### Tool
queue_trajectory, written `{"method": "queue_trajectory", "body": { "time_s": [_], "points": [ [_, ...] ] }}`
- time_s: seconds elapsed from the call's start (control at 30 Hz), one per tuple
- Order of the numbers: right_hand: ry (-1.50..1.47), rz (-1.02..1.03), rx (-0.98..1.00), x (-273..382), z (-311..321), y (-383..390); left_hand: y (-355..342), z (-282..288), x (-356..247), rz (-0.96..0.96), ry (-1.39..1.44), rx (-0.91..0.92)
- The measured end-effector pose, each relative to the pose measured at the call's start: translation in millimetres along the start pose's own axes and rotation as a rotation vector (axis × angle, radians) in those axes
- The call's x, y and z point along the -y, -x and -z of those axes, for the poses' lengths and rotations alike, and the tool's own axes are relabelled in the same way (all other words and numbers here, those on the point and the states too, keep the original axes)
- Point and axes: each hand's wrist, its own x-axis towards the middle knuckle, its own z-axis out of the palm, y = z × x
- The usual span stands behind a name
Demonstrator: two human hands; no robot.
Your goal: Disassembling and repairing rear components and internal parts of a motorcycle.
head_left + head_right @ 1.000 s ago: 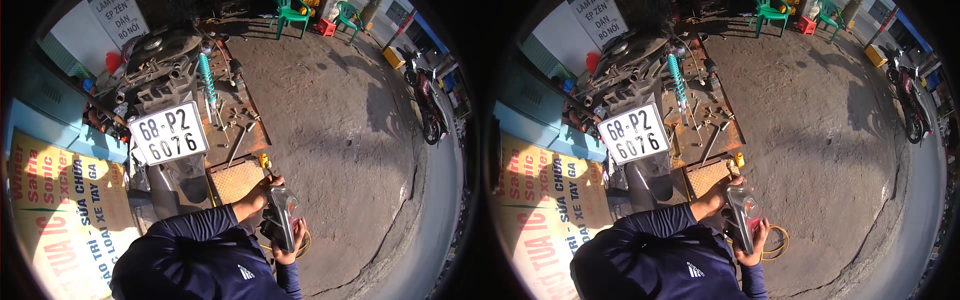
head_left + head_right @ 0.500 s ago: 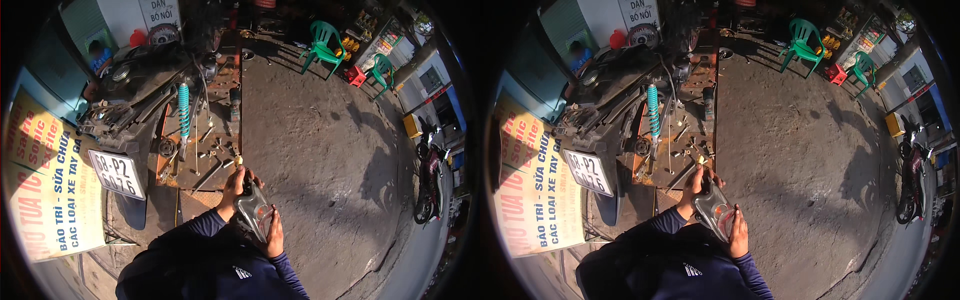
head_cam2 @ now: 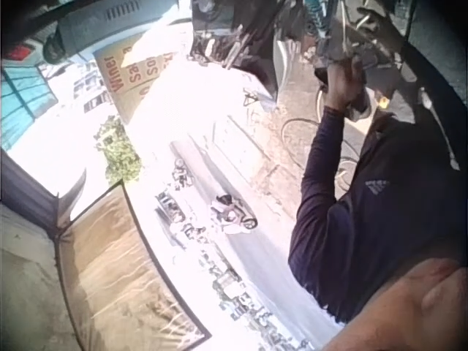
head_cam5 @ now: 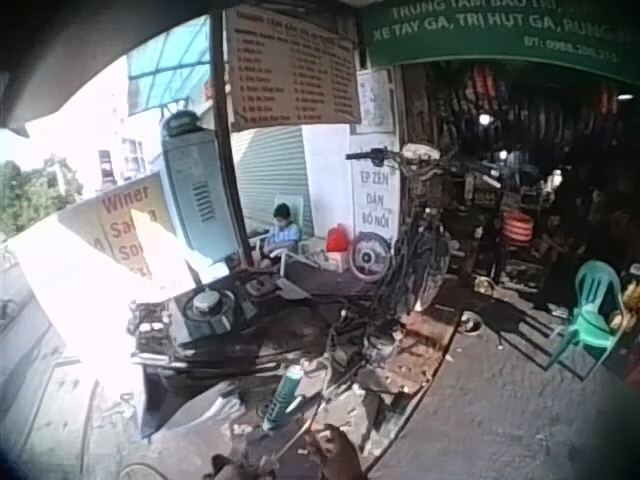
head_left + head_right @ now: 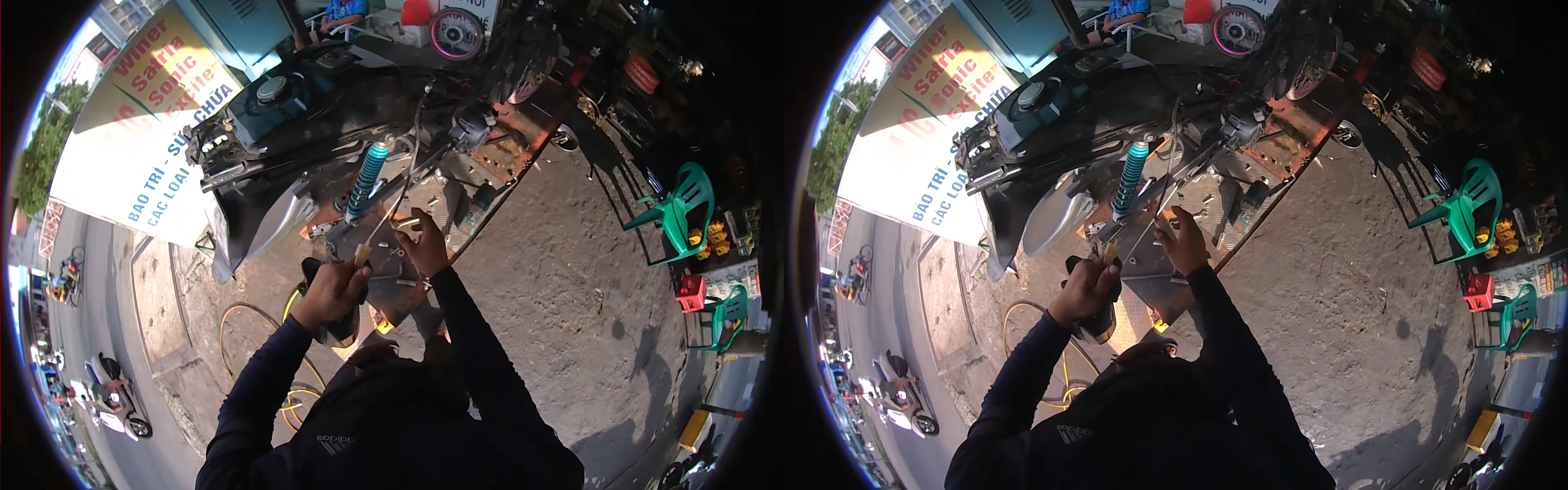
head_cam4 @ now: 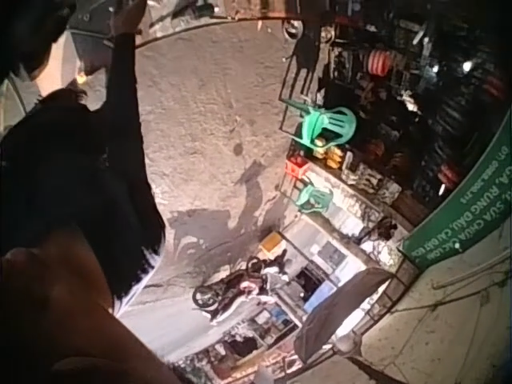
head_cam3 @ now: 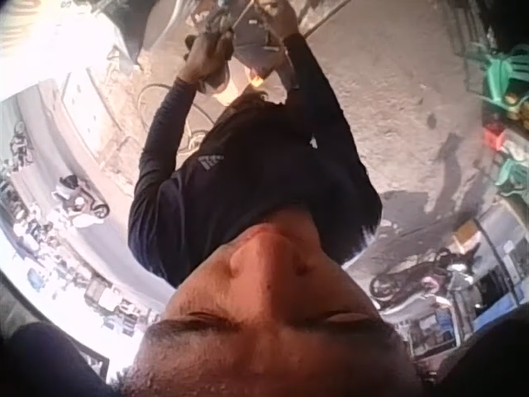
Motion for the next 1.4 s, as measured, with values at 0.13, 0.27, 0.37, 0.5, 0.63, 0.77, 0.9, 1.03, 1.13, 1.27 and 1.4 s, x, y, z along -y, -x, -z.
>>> {"method": "queue_trajectory", "body": {
  "time_s": [0.13, 0.27, 0.37, 0.5, 0.63, 0.77, 0.9, 1.03, 1.13, 1.27, 1.4],
  "points": [
    [-0.229, -0.153, 0.536, -8, -24, -49, 5, -12, -4, 0.257, 0.276, -0.179],
    [-1.004, -0.504, 0.745, 66, -31, -43, 22, -24, 3, 0.269, 0.362, -0.413],
    [-1.305, -0.548, 0.668, 108, -16, -56, 26, -11, -5, 0.301, 0.327, -0.44],
    [-1.414, -0.465, 0.665, 138, -13, -76, 34, 22, 13, 0.269, 0.173, -0.429],
    [-1.166, -0.353, 0.572, 123, -25, -81, 25, 44, 13, 0.198, 0.089, -0.429],
    [-0.848, -0.473, 0.569, 97, -30, -61, 37, 54, 48, 0.101, 0.077, -0.391],
    [-0.121, -0.449, 0.422, 43, -29, -48, 39, 61, 49, 0.053, 0.097, -0.335],
    [0.444, -0.115, -0.115, 48, -30, -37, 37, 61, 63, 0.051, 0.126, -0.27],
    [-0.057, -0.383, 0.024, 94, -27, -1, 27, 46, 94, 0.045, 0.114, -0.239],
    [-0.8, -0.698, 0.486, 118, -34, 91, -5, 3, 109, 0.125, -0.109, -0.278],
    [-0.42, -0.641, 0.563, 80, -49, 125, -37, -72, 136, 0.218, -0.161, -0.152]
  ]
}}
